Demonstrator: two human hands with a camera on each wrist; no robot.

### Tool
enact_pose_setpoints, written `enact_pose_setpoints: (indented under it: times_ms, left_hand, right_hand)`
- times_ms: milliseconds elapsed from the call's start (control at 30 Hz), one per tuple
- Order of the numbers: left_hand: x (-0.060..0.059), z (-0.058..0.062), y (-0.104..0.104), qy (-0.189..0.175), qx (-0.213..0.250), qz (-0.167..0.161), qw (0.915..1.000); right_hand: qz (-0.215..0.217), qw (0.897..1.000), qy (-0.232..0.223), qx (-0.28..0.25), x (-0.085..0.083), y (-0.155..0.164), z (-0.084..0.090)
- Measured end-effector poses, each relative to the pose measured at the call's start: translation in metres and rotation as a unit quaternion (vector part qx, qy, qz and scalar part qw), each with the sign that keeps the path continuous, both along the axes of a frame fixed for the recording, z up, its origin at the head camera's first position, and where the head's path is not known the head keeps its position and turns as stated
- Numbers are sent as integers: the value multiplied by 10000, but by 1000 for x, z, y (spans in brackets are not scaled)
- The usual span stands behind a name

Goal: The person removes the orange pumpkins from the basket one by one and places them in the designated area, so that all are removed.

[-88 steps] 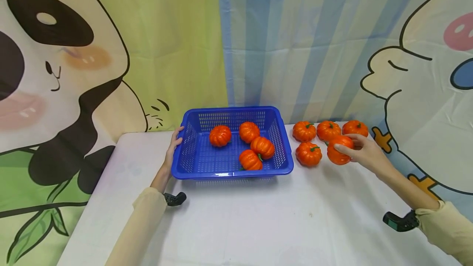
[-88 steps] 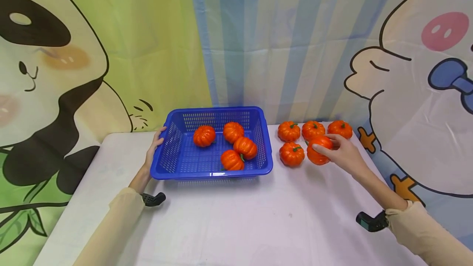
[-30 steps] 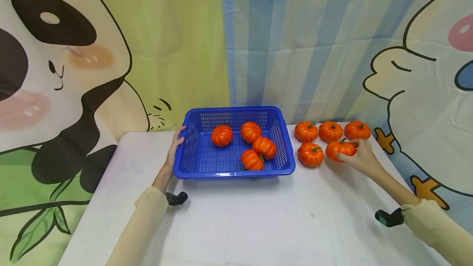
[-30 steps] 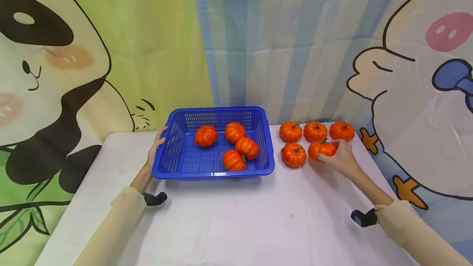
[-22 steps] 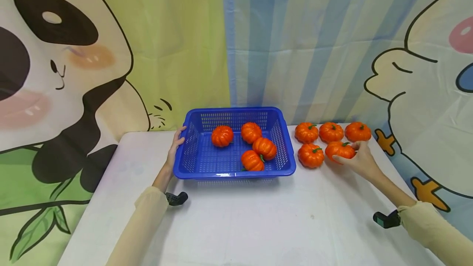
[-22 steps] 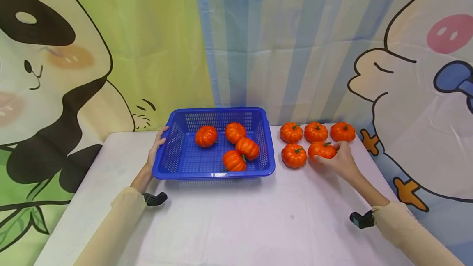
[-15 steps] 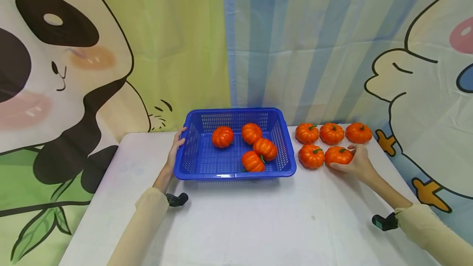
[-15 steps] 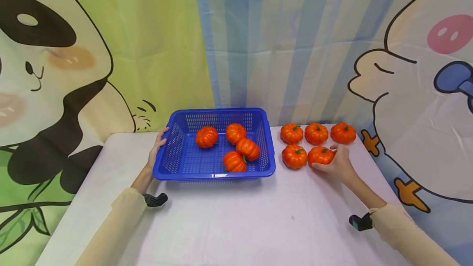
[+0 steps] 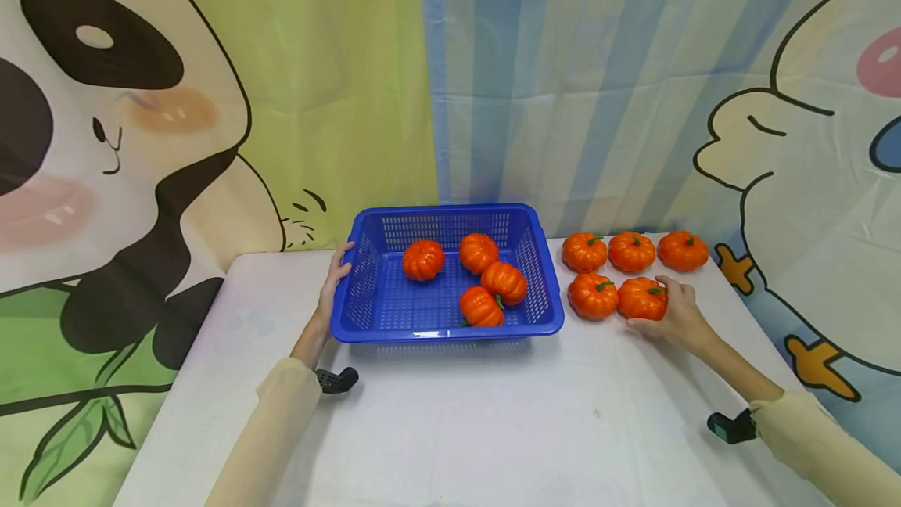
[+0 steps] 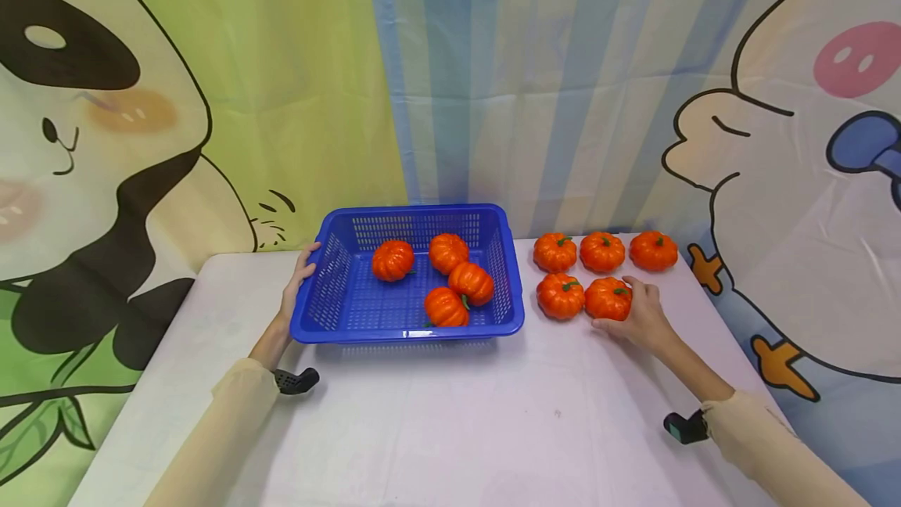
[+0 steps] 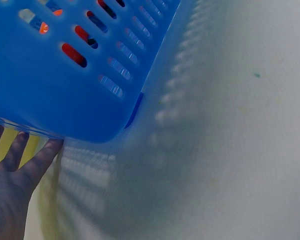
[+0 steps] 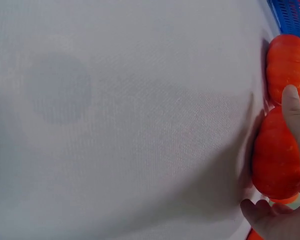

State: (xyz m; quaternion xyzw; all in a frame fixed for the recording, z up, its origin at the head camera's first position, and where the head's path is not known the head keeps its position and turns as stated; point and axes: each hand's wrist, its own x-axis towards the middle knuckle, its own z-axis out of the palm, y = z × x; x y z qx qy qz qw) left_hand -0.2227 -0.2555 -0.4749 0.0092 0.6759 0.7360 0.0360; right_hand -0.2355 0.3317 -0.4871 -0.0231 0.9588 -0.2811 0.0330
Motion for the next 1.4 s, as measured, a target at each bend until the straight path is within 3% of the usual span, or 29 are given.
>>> enact_pose_setpoints:
  times_ms: [233,400,567,700,1000,1267,1400]
  left_hand:
    - [-1,-1,1,28,121,-70,9999]
    - [-1,-1,0,-6,120,-73,9999]
    - [0,-1,-2,-23,93,-61,9999]
    - [1,0,-2,-30,76,-72,9999]
    - [1,1,0,-9,16,-71,10000]
    - [1,0,-1,1,79,-80,9999]
    - [0,-1,-2,4,101,-66,9999]
  right_hand:
    - [-9,9998,195,-45,10,3,14]
    - [37,9979,634,-105,19,1,32]
    - [300,9909,1218,-497,30,-19,55]
    - [633,9853,1372,-801,43,-44,78]
    - [1276,9817,593,-1284,72,-94,106]
    - [1417,9788,-226,-1460,87,-112,117]
    - [1612,9734,-404,-1576,92,-118,121]
